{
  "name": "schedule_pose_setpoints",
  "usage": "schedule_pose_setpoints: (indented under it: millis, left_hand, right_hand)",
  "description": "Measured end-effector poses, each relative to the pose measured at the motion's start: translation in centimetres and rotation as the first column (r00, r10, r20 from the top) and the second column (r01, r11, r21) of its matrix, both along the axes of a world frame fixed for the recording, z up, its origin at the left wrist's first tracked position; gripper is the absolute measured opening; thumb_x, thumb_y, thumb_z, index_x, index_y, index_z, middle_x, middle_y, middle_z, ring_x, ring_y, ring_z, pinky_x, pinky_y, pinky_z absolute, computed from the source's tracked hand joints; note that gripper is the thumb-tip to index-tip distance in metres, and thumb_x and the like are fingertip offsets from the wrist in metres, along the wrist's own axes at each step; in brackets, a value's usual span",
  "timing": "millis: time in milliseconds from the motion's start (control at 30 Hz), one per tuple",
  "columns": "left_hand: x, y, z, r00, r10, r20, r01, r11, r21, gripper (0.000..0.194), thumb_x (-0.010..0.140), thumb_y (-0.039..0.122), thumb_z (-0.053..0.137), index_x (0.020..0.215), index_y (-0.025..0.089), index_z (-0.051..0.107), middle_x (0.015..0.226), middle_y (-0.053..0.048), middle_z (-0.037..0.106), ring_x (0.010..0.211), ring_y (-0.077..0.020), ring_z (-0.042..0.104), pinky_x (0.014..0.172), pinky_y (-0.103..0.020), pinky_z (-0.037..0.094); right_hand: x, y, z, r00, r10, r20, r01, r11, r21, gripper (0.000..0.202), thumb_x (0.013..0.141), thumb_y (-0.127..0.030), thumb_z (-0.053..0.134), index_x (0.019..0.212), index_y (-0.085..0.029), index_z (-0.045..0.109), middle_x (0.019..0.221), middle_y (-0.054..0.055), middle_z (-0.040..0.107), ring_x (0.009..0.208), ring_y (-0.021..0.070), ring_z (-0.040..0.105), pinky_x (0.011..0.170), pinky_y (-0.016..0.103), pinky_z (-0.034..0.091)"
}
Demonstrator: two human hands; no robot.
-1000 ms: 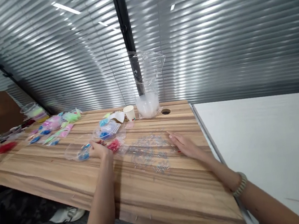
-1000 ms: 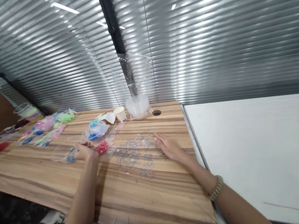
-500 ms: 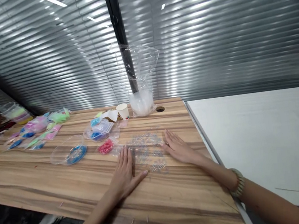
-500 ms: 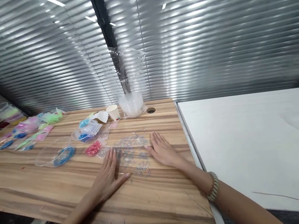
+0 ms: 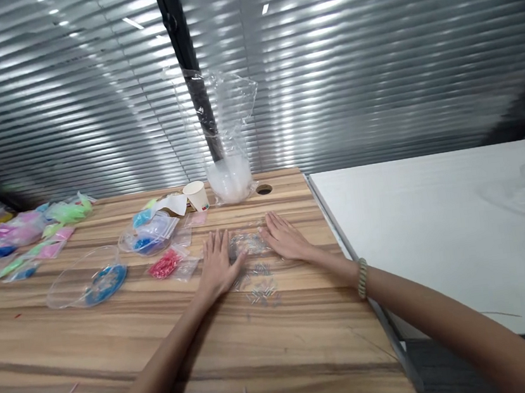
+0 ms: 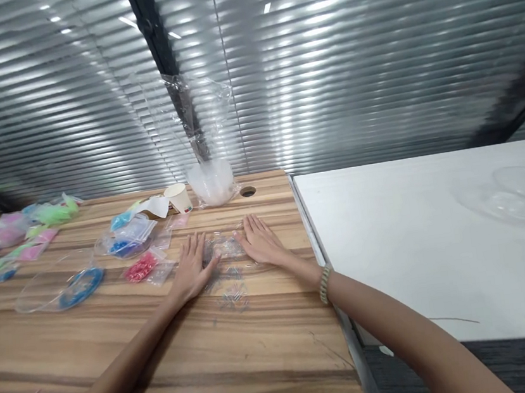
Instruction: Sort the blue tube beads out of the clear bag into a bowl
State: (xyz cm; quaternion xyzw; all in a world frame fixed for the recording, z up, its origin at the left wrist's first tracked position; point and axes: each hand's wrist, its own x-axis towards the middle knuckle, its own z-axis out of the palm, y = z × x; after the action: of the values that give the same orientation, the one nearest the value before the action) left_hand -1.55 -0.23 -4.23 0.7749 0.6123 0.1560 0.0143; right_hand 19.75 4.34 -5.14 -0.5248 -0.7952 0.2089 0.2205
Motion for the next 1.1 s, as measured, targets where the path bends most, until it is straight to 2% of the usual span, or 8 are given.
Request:
schedule_pose_setpoints:
  millis: [133, 367, 533, 600, 700, 933, 1000, 1100]
  left_hand:
    - [0.1, 1.5, -0.1, 0.997, 0.075, -0.026, -0.076, 0.996, -0.035, 0.075, 0.087, 0.060, 0.034, 0.139, 0.006, 0.031, 0.147, -0.019, 0.021, 0.137, -0.0335, 0.012, 0.111, -0.052, 0.013]
    - [-0.3, 1.2, 0.9, 0.948, -0.223, 0.227, 0.236, 0.971, -0.034, 0.061, 0.090, 0.054, 0.031, 0.136, 0.015, 0.038, 0.144, -0.011, 0.034, 0.135, -0.0230, 0.027, 0.112, -0.043, 0.022]
    - [-1.5, 1.3, 1.0, 0.935, -0.067, 0.350, 0.061, 0.998, 0.030, 0.056, 0.090, 0.051, 0.033, 0.133, 0.016, 0.042, 0.143, -0.012, 0.035, 0.134, -0.0242, 0.029, 0.112, -0.046, 0.022]
    - [-1.7, 1.8, 0.6, 0.950, -0.049, 0.308, 0.067, 0.997, -0.049, 0.063, 0.089, 0.054, 0.034, 0.138, 0.014, 0.035, 0.147, -0.013, 0.027, 0.136, -0.0247, 0.023, 0.112, -0.045, 0.020]
    - [-1.3, 2.7, 0.2, 0.968, -0.130, 0.215, 0.156, 0.982, -0.108, 0.069, 0.088, 0.058, 0.032, 0.141, 0.014, 0.030, 0.149, -0.011, 0.020, 0.138, -0.0234, 0.017, 0.114, -0.043, 0.016]
    - [0.7, 4.5, 1.2, 0.896, -0.428, 0.121, 0.441, 0.888, -0.128, 0.069, 0.088, 0.058, 0.034, 0.141, 0.014, 0.030, 0.148, -0.008, 0.023, 0.137, -0.0222, 0.020, 0.114, -0.040, 0.018]
    - [1.0, 4.4, 1.6, 0.859, -0.496, 0.124, 0.510, 0.850, -0.130, 0.066, 0.087, 0.056, 0.039, 0.139, 0.016, 0.035, 0.147, -0.007, 0.026, 0.137, -0.0222, 0.022, 0.114, -0.040, 0.019]
    - [1.0, 3.8, 2.1, 0.820, -0.550, 0.160, 0.571, 0.804, -0.164, 0.060, 0.088, 0.052, 0.043, 0.137, 0.019, 0.039, 0.146, -0.005, 0.029, 0.136, -0.0225, 0.024, 0.113, -0.041, 0.022]
  right_hand:
    - [-0.7, 2.3, 0.3, 1.000, 0.027, -0.015, -0.026, 0.999, 0.046, 0.086, 0.088, -0.067, 0.009, 0.143, -0.004, 0.027, 0.148, 0.013, 0.021, 0.138, 0.0218, 0.016, 0.115, 0.036, 0.010]
    - [-0.5, 2.0, 1.8, 0.933, 0.265, -0.245, -0.268, 0.963, 0.023, 0.074, 0.089, -0.068, 0.013, 0.134, -0.020, 0.047, 0.138, 0.002, 0.043, 0.129, 0.0183, 0.038, 0.112, 0.033, 0.024]
    - [1.5, -0.1, 3.3, 0.771, 0.397, -0.498, -0.500, 0.861, -0.089, 0.059, 0.091, -0.063, 0.023, 0.128, -0.027, 0.053, 0.129, -0.004, 0.052, 0.125, 0.0169, 0.043, 0.110, 0.035, 0.028]
    - [2.4, -0.4, 3.3, 0.715, 0.358, -0.600, -0.538, 0.830, -0.146, 0.059, 0.092, -0.061, 0.023, 0.130, -0.026, 0.050, 0.131, -0.002, 0.050, 0.127, 0.0172, 0.042, 0.110, 0.037, 0.030]
    - [3.4, 0.1, 2.5, 0.701, 0.186, -0.688, -0.432, 0.878, -0.203, 0.061, 0.092, -0.060, 0.023, 0.131, -0.021, 0.049, 0.133, 0.003, 0.048, 0.126, 0.0178, 0.043, 0.108, 0.037, 0.032]
    - [4.4, 0.3, 1.1, 0.803, 0.076, -0.592, -0.201, 0.968, -0.149, 0.050, 0.089, -0.056, 0.039, 0.116, -0.019, 0.060, 0.121, 0.006, 0.059, 0.113, 0.0202, 0.053, 0.103, 0.038, 0.037]
    - [5.3, -0.2, 1.7, 0.816, 0.169, -0.552, -0.269, 0.957, -0.106, 0.042, 0.083, -0.052, 0.053, 0.108, -0.019, 0.063, 0.114, 0.005, 0.061, 0.107, 0.0203, 0.056, 0.099, 0.037, 0.040]
    - [6.7, -0.6, 2.6, 0.786, 0.431, -0.444, -0.495, 0.869, -0.032, 0.028, 0.076, -0.043, 0.066, 0.091, -0.019, 0.068, 0.105, 0.004, 0.060, 0.101, 0.0184, 0.056, 0.096, 0.034, 0.041]
